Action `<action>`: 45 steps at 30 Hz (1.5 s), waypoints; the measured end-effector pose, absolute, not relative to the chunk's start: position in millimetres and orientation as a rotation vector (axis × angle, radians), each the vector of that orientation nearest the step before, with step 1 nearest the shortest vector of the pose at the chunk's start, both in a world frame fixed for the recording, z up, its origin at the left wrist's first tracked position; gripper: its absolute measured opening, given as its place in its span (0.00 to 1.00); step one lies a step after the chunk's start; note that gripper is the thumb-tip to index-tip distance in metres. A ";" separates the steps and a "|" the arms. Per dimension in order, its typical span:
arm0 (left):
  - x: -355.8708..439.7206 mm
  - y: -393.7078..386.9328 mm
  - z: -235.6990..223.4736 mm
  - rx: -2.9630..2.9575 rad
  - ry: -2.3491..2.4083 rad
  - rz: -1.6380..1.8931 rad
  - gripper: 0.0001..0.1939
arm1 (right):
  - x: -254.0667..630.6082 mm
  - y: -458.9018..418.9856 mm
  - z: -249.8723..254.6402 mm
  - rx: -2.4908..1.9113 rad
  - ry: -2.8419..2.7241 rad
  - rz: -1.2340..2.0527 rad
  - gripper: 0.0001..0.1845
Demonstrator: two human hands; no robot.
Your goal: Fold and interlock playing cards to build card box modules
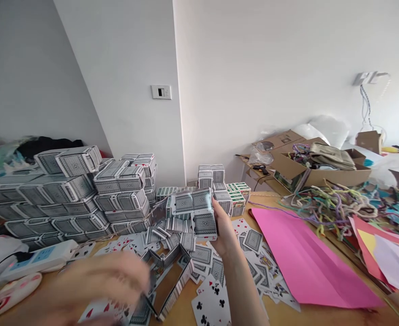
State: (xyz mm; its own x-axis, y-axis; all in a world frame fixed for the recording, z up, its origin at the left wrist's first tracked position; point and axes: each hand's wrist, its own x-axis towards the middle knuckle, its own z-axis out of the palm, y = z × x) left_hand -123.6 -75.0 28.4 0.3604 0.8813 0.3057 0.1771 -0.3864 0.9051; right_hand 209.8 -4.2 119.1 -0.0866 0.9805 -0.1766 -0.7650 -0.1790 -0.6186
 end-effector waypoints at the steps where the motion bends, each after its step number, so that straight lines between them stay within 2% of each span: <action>1: -98.0 -59.4 55.1 1.888 0.990 0.943 0.16 | 211.6 -4.3 119.3 -0.672 -0.440 1.625 0.13; 3: -47.4 -32.3 98.8 2.063 1.189 0.581 0.21 | 214.9 -4.5 119.6 -0.700 -0.456 1.586 0.12; 5: -7.7 -12.9 120.4 2.120 1.404 0.225 0.28 | 217.2 -4.9 120.2 -0.714 -0.477 1.558 0.12; 7: 15.7 -0.1 119.8 2.134 1.451 -0.043 0.36 | 218.3 -5.7 121.3 -0.705 -0.501 1.547 0.12; 11: 27.9 13.6 94.1 2.147 1.357 -0.222 0.45 | 218.3 -6.7 122.9 -0.685 -0.519 1.532 0.12; 20: 22.0 16.9 97.1 2.144 1.371 -0.247 0.33 | 222.5 -5.1 119.3 -0.673 -0.510 1.539 0.11; 30: 0.5 18.5 105.0 2.032 1.442 -0.105 0.34 | 226.6 -5.3 118.4 -0.733 -0.528 1.543 0.12; 39: -7.6 12.9 114.2 2.043 1.309 0.044 0.27 | 227.4 -6.2 120.8 -0.718 -0.510 1.535 0.11; 45: -5.0 22.4 103.2 2.040 1.516 0.099 0.30 | 226.2 -6.4 122.0 -0.732 -0.540 1.506 0.10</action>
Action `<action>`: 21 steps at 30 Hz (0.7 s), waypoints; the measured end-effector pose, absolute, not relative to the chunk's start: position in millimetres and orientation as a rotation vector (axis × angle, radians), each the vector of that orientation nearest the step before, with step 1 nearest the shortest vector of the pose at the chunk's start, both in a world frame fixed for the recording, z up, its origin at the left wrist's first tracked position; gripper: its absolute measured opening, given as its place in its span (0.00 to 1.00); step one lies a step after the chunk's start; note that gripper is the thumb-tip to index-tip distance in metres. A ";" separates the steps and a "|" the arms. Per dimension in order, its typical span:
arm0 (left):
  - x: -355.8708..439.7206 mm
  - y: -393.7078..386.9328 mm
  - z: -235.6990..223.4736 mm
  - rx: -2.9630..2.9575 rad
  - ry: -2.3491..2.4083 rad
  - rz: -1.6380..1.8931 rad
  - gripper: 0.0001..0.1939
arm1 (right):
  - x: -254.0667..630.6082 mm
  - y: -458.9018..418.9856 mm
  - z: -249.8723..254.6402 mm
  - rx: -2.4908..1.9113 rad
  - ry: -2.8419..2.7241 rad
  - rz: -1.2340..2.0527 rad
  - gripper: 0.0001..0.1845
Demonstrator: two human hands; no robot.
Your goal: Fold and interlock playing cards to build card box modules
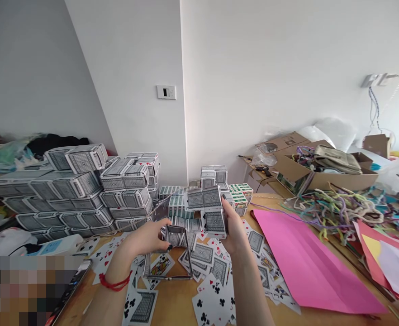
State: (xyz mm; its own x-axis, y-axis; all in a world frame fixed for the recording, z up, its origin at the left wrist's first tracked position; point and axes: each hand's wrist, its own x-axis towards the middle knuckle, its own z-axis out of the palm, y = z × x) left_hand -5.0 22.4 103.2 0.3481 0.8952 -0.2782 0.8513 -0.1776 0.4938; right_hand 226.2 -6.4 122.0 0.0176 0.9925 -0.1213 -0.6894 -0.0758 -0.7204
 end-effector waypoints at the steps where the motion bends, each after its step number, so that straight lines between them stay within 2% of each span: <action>1: -2.5 24.2 101.0 2.050 1.541 0.089 0.30 | 225.6 -6.5 121.3 -0.760 -0.550 1.503 0.11; 4: 4.8 27.4 96.1 2.056 1.543 0.072 0.28 | 223.5 -8.0 118.7 -0.859 -0.627 1.498 0.12; 9: 1.4 21.4 101.7 2.023 1.514 0.105 0.38 | 219.6 -13.2 118.7 -0.888 -0.940 1.422 0.15; 12: -6.2 15.4 114.1 1.986 1.354 0.472 0.26 | 216.3 -14.1 118.7 -0.935 -1.158 1.261 0.19; 14: -8.4 14.1 122.5 1.807 1.217 0.694 0.23 | 212.2 -14.5 117.9 -0.946 -1.325 1.074 0.22; 17: -7.6 17.8 129.4 1.362 1.087 0.909 0.25 | 202.7 -18.8 118.4 -0.876 -1.528 0.832 0.32; 21: -8.2 27.6 125.3 0.992 0.882 0.993 0.31 | 189.7 -32.7 125.2 -0.813 -1.730 0.750 0.48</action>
